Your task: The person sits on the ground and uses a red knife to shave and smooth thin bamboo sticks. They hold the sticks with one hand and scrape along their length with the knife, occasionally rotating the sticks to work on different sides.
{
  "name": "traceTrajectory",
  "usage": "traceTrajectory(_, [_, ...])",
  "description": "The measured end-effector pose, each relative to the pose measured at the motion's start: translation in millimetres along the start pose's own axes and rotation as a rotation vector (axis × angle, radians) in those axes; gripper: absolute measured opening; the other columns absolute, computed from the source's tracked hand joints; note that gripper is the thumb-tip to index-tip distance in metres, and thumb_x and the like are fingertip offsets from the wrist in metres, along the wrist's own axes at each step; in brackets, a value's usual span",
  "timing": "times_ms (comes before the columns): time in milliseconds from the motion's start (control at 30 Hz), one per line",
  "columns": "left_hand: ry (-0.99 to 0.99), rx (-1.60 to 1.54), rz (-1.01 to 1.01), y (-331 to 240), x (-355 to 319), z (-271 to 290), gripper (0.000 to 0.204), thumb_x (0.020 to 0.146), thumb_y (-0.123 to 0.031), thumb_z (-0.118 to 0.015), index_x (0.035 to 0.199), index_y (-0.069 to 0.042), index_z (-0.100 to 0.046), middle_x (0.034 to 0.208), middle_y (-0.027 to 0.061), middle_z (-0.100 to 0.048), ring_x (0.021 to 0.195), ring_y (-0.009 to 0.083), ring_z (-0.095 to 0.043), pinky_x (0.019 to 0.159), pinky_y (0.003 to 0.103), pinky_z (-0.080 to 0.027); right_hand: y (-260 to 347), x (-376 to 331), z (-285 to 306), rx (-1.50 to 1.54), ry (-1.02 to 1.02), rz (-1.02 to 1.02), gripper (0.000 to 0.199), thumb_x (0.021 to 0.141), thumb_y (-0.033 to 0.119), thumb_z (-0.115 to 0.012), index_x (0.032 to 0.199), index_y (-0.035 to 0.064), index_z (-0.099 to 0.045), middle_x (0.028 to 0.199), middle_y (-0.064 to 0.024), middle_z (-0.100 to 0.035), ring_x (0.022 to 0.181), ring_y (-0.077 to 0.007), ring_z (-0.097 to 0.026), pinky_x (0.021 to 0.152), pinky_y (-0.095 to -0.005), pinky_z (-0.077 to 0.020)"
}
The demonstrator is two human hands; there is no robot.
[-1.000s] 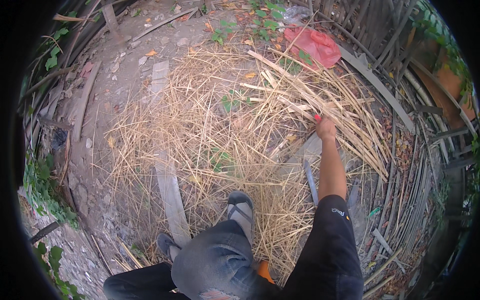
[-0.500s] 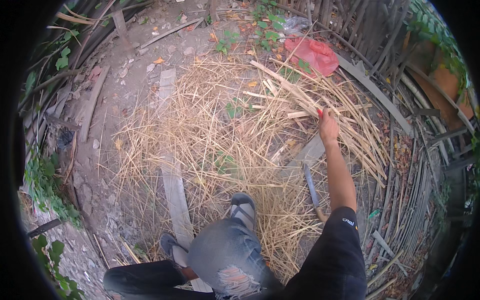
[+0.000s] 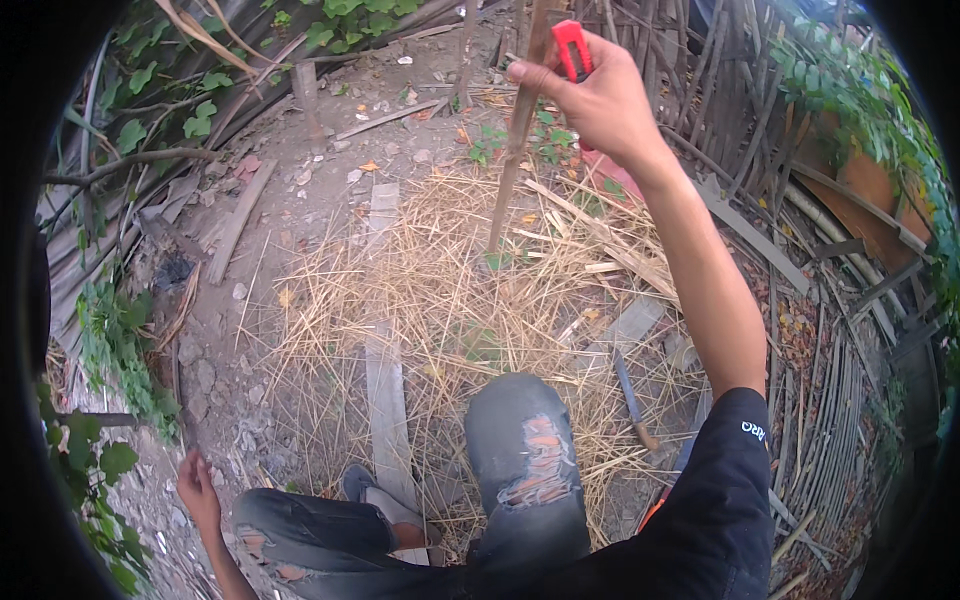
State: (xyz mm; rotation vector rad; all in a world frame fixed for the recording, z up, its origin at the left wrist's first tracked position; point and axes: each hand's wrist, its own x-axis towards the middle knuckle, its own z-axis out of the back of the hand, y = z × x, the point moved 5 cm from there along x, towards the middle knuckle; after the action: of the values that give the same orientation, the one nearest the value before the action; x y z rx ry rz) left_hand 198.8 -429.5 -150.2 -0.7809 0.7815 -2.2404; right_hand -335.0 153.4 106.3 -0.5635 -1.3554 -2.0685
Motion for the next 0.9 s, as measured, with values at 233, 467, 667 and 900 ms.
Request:
traceTrajectory(233, [0.034, -0.429, -0.507, -314.3, 44.8, -53.4, 0.043, 0.101, -0.012, -0.068, 0.142, -0.001, -0.062, 0.129, 0.0166, -0.068, 0.117, 0.0234, -0.069, 0.093, 0.033, -0.057, 71.6, -74.3, -215.8, 0.162, 0.530, -0.022, 0.035, 0.077, 0.031, -0.096, 0.082, 0.0037, -0.075, 0.071, -0.0010, -0.068, 0.066, -0.0086, -0.059, 0.063, -0.0310, -0.0491])
traceTrajectory(467, [0.218, -0.246, -0.513, -365.4, 96.1, -86.1, 0.032, 0.098, -0.015, -0.072, 0.124, 0.004, -0.071, 0.107, 0.0153, -0.077, 0.098, 0.0213, -0.075, 0.086, 0.035, -0.059, 145.2, -118.2, -284.2, 0.300, 0.655, -0.014, 0.033, 0.078, 0.027, -0.095, 0.086, 0.0022, -0.075, 0.077, -0.0048, -0.073, 0.068, -0.0115, -0.064, 0.065, -0.0338, -0.0523])
traceTrajectory(667, [0.054, -0.281, -0.411, -310.7, 95.8, -97.6, 0.024, 0.101, -0.017, -0.069, 0.110, 0.005, -0.074, 0.092, 0.0100, -0.078, 0.082, 0.0148, -0.073, 0.075, 0.031, -0.058, 96.4, -126.8, -260.7, 0.647, 0.536, -0.440, 0.025, 0.093, 0.024, -0.082, 0.100, 0.0031, -0.071, 0.083, -0.0065, -0.071, 0.052, -0.0046, -0.048, 0.048, -0.0261, -0.0386])
traceTrajectory(900, [-0.146, -0.446, -0.245, -217.2, 102.9, -122.8, 0.020, 0.103, -0.016, -0.067, 0.106, 0.002, -0.074, 0.090, 0.0113, -0.077, 0.082, 0.0184, -0.074, 0.075, 0.035, -0.057, 194.9, -165.2, -224.0, 0.549, 0.853, -0.330, 0.061, 0.083, 0.000, -0.066, 0.138, 0.0051, -0.042, 0.100, -0.0056, -0.057, 0.074, -0.0103, -0.054, 0.063, -0.0267, -0.0454])
